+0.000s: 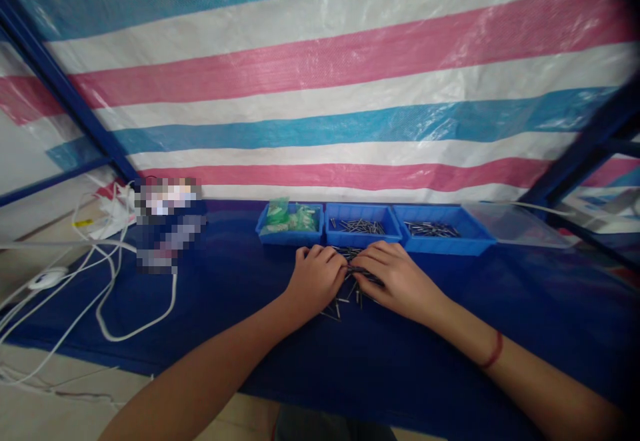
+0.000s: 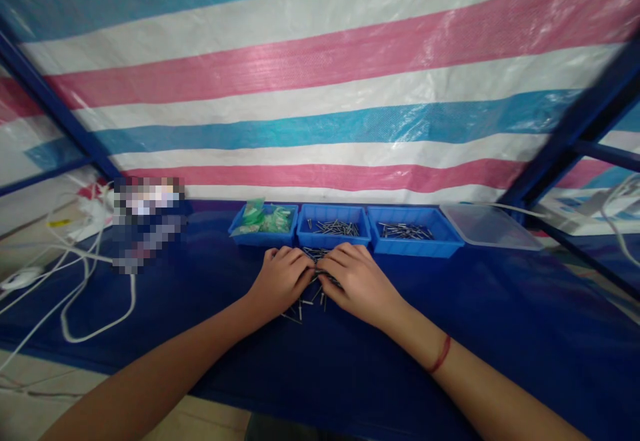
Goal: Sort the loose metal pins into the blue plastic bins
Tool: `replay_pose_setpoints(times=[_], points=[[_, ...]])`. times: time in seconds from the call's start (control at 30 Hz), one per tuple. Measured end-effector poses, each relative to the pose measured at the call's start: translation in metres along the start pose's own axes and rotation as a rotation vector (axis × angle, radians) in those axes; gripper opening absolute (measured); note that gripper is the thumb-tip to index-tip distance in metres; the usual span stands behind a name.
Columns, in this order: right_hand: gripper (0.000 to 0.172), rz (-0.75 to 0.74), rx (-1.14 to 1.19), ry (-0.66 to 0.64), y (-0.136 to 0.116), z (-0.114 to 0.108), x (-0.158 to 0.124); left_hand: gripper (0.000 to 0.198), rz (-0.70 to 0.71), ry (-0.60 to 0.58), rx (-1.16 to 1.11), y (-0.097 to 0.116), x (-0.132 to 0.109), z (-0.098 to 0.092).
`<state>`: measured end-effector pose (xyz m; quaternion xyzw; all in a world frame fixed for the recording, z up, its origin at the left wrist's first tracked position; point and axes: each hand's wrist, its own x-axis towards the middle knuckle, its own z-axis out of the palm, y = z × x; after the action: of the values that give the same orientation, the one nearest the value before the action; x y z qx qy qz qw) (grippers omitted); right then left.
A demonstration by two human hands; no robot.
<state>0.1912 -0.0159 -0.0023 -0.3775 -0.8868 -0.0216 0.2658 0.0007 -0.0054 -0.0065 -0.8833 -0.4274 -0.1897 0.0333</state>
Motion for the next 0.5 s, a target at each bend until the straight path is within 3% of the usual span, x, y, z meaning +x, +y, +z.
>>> replay_pose_setpoints(times=[0.27, 0.5], points=[[0.019, 0.072, 0.069, -0.023, 0.0021, 0.0033, -0.0010, 0.022, 0.044, 0.027, -0.192, 0.0028, 0.0023, -0.0081], [0.016, 0.103, 0.145, 0.000, -0.0019, -0.0008, -0.0003, 0.015, 0.020, 0.157, -0.367, 0.0002, 0.0029, -0.0105]])
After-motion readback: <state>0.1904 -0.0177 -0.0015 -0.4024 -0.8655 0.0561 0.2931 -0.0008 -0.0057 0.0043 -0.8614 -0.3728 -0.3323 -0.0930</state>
